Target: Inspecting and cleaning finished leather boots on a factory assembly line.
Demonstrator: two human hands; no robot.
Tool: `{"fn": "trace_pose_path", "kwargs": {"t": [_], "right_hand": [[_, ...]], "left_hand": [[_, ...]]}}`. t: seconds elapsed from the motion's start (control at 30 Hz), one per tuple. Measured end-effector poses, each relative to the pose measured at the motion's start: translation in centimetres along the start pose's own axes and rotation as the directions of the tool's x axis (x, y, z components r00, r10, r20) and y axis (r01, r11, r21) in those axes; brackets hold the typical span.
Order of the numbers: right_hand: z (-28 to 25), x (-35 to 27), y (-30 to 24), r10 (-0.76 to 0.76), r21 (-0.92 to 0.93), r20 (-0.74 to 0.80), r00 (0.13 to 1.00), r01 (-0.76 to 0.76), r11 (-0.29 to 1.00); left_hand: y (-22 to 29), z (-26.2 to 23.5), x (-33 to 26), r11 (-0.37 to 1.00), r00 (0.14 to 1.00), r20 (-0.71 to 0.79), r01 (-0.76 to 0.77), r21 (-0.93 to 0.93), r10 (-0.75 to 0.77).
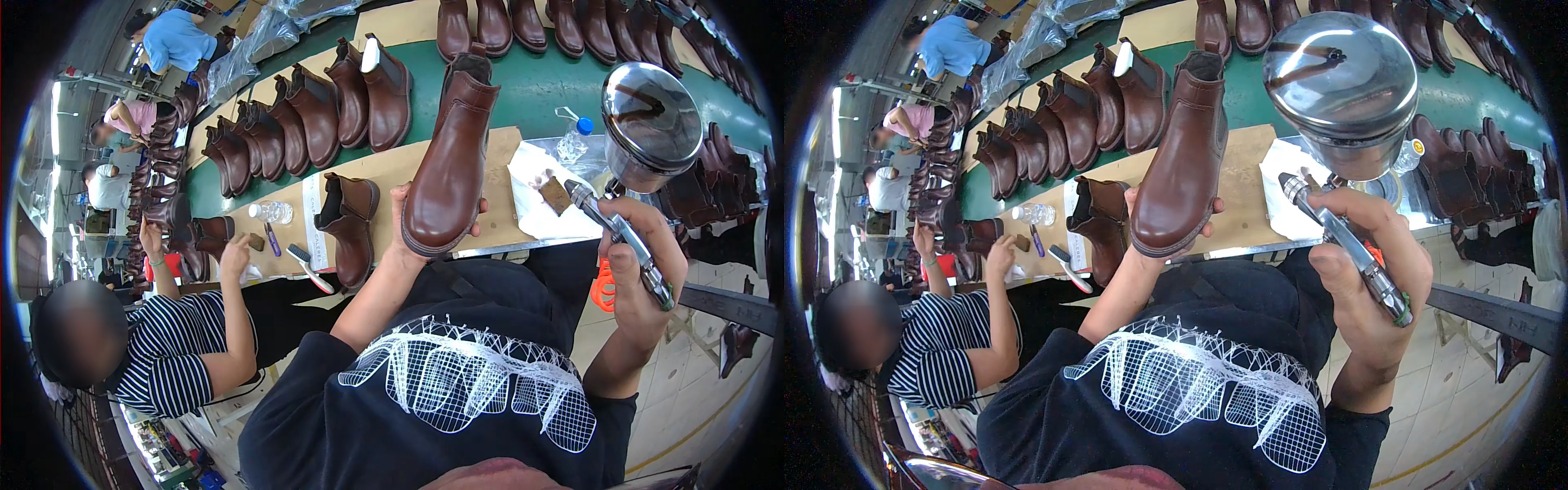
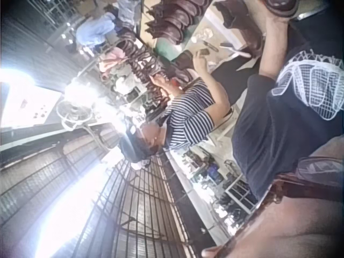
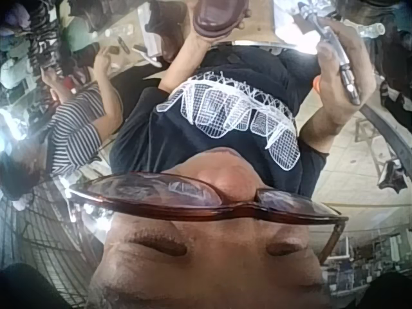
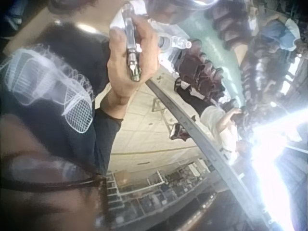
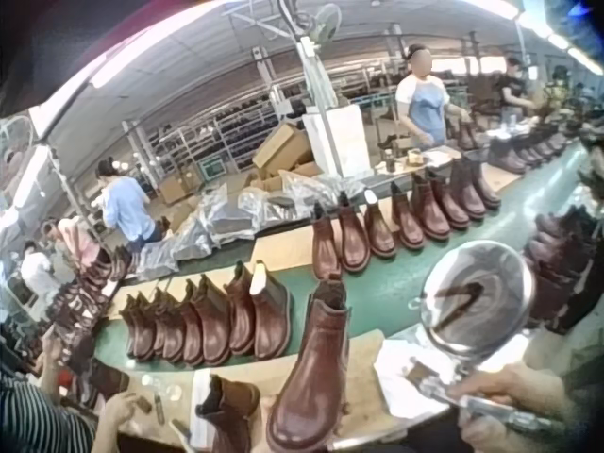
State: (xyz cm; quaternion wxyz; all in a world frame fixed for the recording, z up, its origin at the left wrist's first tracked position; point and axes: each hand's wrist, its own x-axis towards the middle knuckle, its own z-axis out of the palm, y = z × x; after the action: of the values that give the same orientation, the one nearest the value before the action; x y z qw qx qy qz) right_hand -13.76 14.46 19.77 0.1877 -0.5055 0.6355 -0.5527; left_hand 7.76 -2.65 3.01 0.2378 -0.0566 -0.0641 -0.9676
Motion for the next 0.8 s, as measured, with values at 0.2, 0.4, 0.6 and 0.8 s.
{"fn": "trace_pose_path", "kwargs": {"t": [0.2,0.4,0.6,0.8], "right_hand": [[0.3,-0.1,0.2,0.015,-0.013,0.007,1.000,-0.014,1.000],[0.4,-0.4,0.0,0.025,-0.020,0.025,0.999,-0.024,1.000],[0.5,-0.8,0.1,0.038,-0.011,0.036,0.999,-0.038,0.999],[0.3,-1.2,0.4,0.042,-0.032,0.081,0.996,-0.040,0.999]], "left_hand": [[0.1,-0.4,-0.2,0.978,0.992,0.057,0.122,-0.169,-0.114],[0.4,-0.9,0.1,0.972,0.987,0.087,0.146,-0.182,-0.132],[0.4,-0.7,0.2,0.950,0.978,0.113,0.198,-0.242,-0.175],[0.1,-1.2,0.4,0.952,0.978,0.147,0.182,-0.246,-0.149]]}}
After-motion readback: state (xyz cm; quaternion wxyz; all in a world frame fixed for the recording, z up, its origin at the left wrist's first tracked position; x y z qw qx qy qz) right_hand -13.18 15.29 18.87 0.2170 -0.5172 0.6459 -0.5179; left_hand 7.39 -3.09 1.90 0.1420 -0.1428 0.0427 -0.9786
